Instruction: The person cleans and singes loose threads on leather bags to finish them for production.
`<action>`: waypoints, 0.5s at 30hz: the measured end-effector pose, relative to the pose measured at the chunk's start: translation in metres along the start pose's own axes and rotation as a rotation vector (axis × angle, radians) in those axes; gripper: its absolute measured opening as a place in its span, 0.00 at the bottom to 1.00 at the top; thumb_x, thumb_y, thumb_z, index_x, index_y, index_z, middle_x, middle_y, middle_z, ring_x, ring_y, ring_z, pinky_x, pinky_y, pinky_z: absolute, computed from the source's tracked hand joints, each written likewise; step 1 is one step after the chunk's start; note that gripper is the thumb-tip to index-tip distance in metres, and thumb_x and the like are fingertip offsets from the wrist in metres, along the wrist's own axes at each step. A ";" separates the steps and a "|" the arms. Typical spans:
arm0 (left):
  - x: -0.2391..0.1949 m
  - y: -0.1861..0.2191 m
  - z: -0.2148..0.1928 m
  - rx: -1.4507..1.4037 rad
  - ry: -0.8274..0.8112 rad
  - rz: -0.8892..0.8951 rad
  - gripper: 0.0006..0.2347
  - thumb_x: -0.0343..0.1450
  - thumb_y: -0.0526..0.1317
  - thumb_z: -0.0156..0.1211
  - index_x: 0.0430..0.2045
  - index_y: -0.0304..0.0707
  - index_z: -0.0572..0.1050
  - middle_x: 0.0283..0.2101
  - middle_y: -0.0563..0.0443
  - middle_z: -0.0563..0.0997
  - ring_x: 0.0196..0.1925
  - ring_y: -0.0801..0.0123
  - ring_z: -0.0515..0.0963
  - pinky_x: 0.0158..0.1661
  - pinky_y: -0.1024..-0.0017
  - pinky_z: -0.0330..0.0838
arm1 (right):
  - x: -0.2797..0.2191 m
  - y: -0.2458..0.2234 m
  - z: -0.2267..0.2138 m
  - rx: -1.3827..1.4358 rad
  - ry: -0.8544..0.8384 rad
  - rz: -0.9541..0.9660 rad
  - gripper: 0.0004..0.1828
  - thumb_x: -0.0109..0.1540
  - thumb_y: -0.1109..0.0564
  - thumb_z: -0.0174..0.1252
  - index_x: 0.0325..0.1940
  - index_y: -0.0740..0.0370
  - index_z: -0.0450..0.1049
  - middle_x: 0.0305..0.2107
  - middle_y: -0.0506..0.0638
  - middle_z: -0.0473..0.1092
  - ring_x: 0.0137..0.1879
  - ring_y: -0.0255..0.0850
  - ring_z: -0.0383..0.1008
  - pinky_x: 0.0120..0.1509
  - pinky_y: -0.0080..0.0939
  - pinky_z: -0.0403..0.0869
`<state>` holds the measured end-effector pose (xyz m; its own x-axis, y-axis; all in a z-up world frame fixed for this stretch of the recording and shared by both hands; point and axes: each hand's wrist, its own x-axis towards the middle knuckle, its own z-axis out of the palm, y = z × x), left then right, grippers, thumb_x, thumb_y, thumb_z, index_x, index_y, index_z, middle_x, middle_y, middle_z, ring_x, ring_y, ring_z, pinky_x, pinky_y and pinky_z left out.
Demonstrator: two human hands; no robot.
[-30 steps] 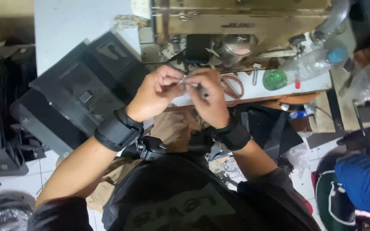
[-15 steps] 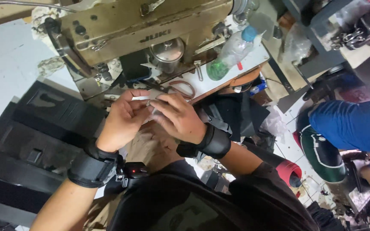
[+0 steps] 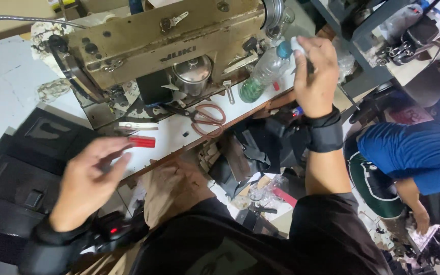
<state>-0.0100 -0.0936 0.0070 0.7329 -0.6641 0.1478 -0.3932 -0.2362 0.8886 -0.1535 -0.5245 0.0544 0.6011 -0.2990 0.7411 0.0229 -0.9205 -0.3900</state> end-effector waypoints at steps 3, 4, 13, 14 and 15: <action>-0.026 -0.010 -0.029 -0.004 0.082 -0.055 0.12 0.72 0.32 0.63 0.49 0.31 0.76 0.48 0.48 0.84 0.48 0.75 0.82 0.44 0.78 0.77 | 0.005 0.024 0.003 -0.123 -0.036 -0.071 0.12 0.71 0.68 0.59 0.59 0.68 0.77 0.48 0.61 0.72 0.56 0.56 0.73 0.62 0.48 0.72; -0.037 -0.014 -0.040 0.064 0.129 -0.126 0.12 0.73 0.33 0.63 0.50 0.32 0.78 0.47 0.48 0.84 0.45 0.75 0.82 0.41 0.78 0.75 | 0.006 0.028 0.006 -0.140 -0.055 -0.080 0.12 0.70 0.68 0.59 0.58 0.68 0.77 0.48 0.60 0.72 0.56 0.56 0.73 0.62 0.48 0.72; -0.182 -0.257 -0.149 0.413 0.380 -0.208 0.08 0.85 0.36 0.54 0.51 0.26 0.74 0.49 0.41 0.79 0.51 0.67 0.78 0.57 0.72 0.71 | 0.005 0.018 0.015 -0.283 -0.155 -0.123 0.12 0.70 0.65 0.62 0.58 0.67 0.78 0.47 0.60 0.71 0.56 0.56 0.71 0.58 0.51 0.72; -0.213 -0.298 -0.166 0.449 0.357 -0.205 0.09 0.87 0.38 0.51 0.52 0.27 0.74 0.50 0.42 0.78 0.52 0.67 0.76 0.59 0.70 0.69 | 0.004 0.016 0.017 -0.289 -0.141 -0.130 0.12 0.71 0.63 0.63 0.59 0.67 0.77 0.48 0.61 0.71 0.56 0.56 0.71 0.58 0.51 0.72; -0.221 -0.341 -0.177 0.448 0.357 -0.207 0.09 0.87 0.38 0.51 0.52 0.27 0.74 0.50 0.42 0.78 0.52 0.67 0.76 0.59 0.70 0.69 | 0.003 0.017 0.020 -0.288 -0.143 -0.130 0.12 0.71 0.63 0.63 0.59 0.67 0.77 0.48 0.61 0.71 0.56 0.56 0.71 0.58 0.51 0.72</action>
<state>0.0606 0.2591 -0.2516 0.9296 -0.3118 0.1966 -0.3610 -0.6623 0.6566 -0.1357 -0.5361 0.0392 0.7144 -0.1548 0.6824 -0.1074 -0.9879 -0.1118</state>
